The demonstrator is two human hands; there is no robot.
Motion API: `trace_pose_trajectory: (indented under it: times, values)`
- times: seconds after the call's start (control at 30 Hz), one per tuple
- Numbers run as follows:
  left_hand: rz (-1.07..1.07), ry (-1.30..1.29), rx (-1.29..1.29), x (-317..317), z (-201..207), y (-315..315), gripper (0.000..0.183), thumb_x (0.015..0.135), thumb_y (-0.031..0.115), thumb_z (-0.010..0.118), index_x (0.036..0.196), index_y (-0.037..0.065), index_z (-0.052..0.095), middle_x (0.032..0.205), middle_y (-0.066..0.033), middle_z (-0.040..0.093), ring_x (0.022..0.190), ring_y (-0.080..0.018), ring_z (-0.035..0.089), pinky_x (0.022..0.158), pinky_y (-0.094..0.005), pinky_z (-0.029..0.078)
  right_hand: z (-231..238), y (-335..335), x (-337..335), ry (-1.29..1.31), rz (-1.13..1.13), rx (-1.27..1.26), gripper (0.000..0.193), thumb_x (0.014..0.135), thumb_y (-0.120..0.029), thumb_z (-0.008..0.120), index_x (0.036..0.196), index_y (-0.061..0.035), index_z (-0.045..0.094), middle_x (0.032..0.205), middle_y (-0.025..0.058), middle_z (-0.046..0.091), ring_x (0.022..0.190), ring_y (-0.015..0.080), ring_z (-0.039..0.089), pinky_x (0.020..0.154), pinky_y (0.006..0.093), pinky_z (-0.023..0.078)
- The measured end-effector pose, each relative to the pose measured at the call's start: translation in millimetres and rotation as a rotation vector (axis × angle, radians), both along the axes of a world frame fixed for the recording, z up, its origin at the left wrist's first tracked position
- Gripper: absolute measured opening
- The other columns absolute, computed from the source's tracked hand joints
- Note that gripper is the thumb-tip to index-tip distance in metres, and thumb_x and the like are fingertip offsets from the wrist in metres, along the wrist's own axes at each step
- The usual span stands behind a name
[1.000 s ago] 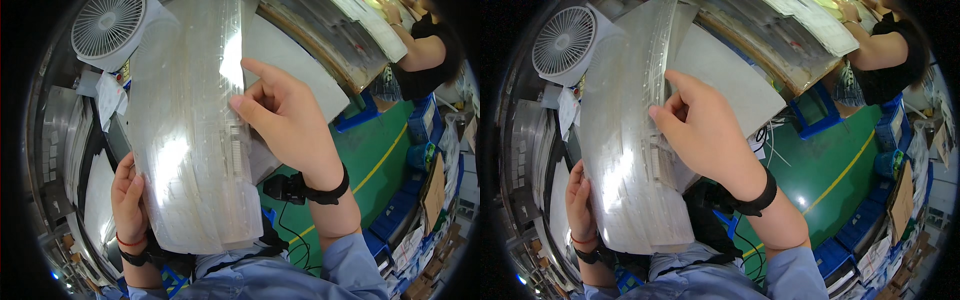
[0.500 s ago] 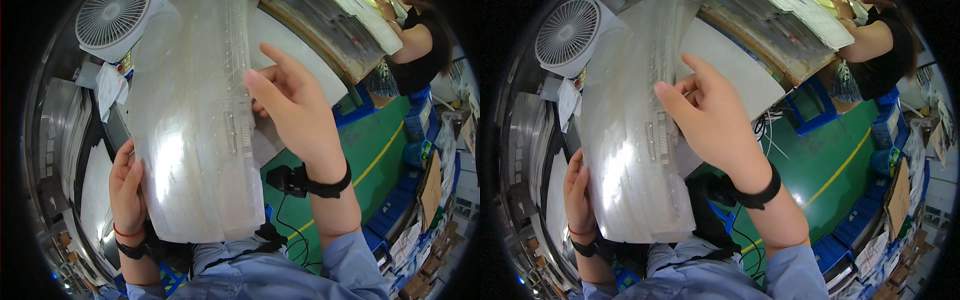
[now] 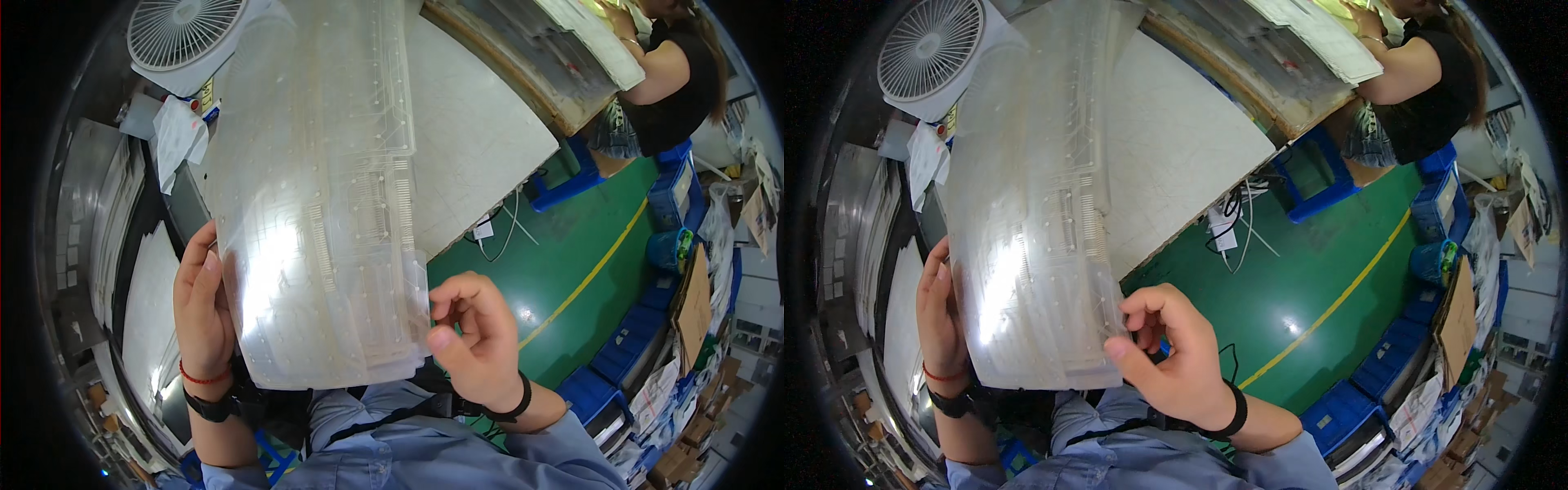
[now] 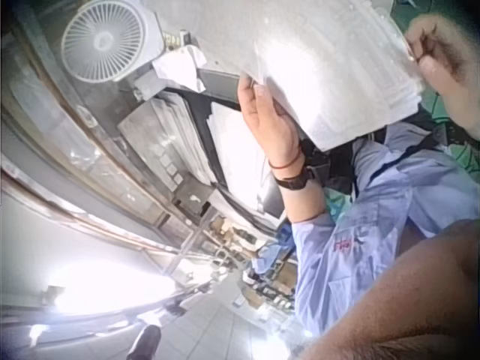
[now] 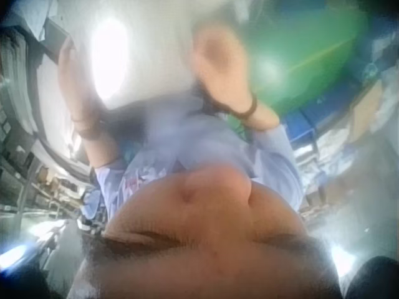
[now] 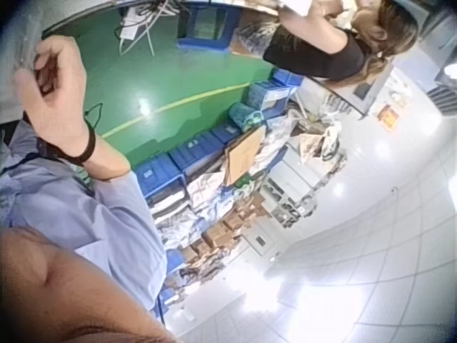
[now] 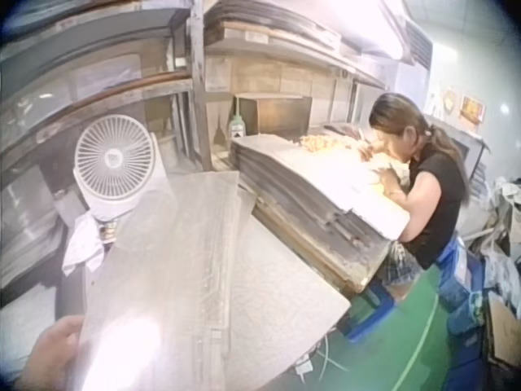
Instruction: Inspecting and sorting through a stack of flexible printed circuit boards or thin metal fabrication components.
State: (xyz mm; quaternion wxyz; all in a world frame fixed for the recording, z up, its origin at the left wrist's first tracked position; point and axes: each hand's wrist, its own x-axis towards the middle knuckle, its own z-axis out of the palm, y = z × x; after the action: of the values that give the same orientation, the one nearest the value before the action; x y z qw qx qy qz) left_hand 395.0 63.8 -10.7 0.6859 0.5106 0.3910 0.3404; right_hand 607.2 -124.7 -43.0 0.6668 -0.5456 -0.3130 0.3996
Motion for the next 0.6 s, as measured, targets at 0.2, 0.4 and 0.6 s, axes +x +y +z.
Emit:
trace_pose_trajectory:
  times: [0.2, 0.4, 0.6]
  values:
    - [-0.020, -0.043, -0.023, 0, 3, 1, 0.037, 0.102, 0.014, 0.042, 0.133, -0.005, 0.040, 0.124, -0.0149, 0.059, 0.113, -0.0168, 0.059, 0.099, -0.0295, 0.046, 3, 2, -4, -0.242, -0.004, 0.007, 0.029, 0.074, -0.011, 0.079, 0.087, -0.0049, 0.054, 0.081, 0.0029, 0.049, 0.064, 0.0106, 0.041, 0.055, 0.0232, 0.035]
    - [0.014, -0.020, -0.010, 0, 3, -2, 0.036, 0.101, 0.015, 0.043, 0.131, -0.005, 0.042, 0.119, -0.0131, 0.061, 0.107, -0.0153, 0.061, 0.094, -0.0279, 0.048, 4, -2, -9, -0.286, -0.001, -0.005, 0.023, 0.076, -0.008, 0.077, 0.080, -0.0043, 0.054, 0.081, 0.0036, 0.050, 0.064, 0.0117, 0.042, 0.055, 0.0236, 0.035]
    - [0.021, 0.061, 0.008, 4, 4, -1, 0.031, 0.099, 0.015, 0.047, 0.124, -0.003, 0.048, 0.093, -0.0020, 0.061, 0.079, -0.0049, 0.058, 0.071, -0.0178, 0.047, 11, -10, -9, -0.081, -0.243, 0.116, 0.012, 0.084, 0.003, 0.064, 0.090, -0.0017, 0.055, 0.083, 0.0046, 0.052, 0.067, 0.0101, 0.046, 0.059, 0.0235, 0.038]
